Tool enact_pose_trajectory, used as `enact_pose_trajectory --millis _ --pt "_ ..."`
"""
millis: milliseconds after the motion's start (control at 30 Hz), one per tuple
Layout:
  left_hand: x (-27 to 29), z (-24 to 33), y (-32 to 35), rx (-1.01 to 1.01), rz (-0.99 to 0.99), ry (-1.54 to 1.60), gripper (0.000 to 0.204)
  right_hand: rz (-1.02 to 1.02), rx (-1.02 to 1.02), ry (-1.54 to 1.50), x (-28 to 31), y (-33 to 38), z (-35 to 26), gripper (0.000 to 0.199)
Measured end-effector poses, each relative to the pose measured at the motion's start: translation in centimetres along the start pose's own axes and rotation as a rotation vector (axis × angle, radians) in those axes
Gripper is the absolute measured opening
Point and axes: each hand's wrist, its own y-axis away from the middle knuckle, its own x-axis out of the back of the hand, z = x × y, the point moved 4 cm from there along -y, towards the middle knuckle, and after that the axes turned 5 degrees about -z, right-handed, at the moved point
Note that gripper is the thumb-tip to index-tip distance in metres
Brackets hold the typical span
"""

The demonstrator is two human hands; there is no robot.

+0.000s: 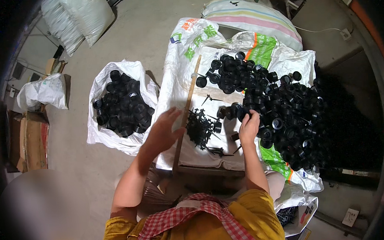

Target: The person sits on the floor and repeatedly picks up black plastic caps and pins, inserts the pins into the caps, and places the assembled units into a white sack. The person handles the parts one at a time and maintains a steady rhythm throughout the clip.

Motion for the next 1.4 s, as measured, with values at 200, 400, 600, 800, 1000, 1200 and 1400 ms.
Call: enact_pose_trajectory --millis 200,400,600,800,1000,1200,1400 --pt "-4.0 -1.0 -0.4 0.063 0.041 0.487 0.060 -0.319 -0.675 -1.243 0.7 4.4 -6.9 0.018" --pt "-3.7 0.0 1.1 0.274 -0.213 1.189 0.041 -0.424 0.523 -0.249 4.1 5.9 -13.4 0.065" --pt "-4.7 -1.3 1.7 0.273 -0.284 1.281 0.036 -0.633 0.304 -0.476 0.9 8.1 -12.7 0.067" --pt "-3.3 -0.1 2.7 0.345 -0.468 1.062 0.036 -0.468 0.672 -0.283 3.8 6.4 -15.7 0.048" --pt "-3.3 0.4 2.5 0.415 -0.477 1.174 0.040 -0.484 0.670 -0.316 4.2 6.5 -15.3 0.045" --pt "-4.3 -0.2 2.3 0.445 -0.473 1.151 0.038 -0.597 0.424 -0.478 3.4 6.9 -14.3 0.039" --pt "-2.1 2.8 2.0 -0.495 -0.311 0.638 0.016 -1.565 -0.412 -1.450 3.6 8.5 -13.8 0.028"
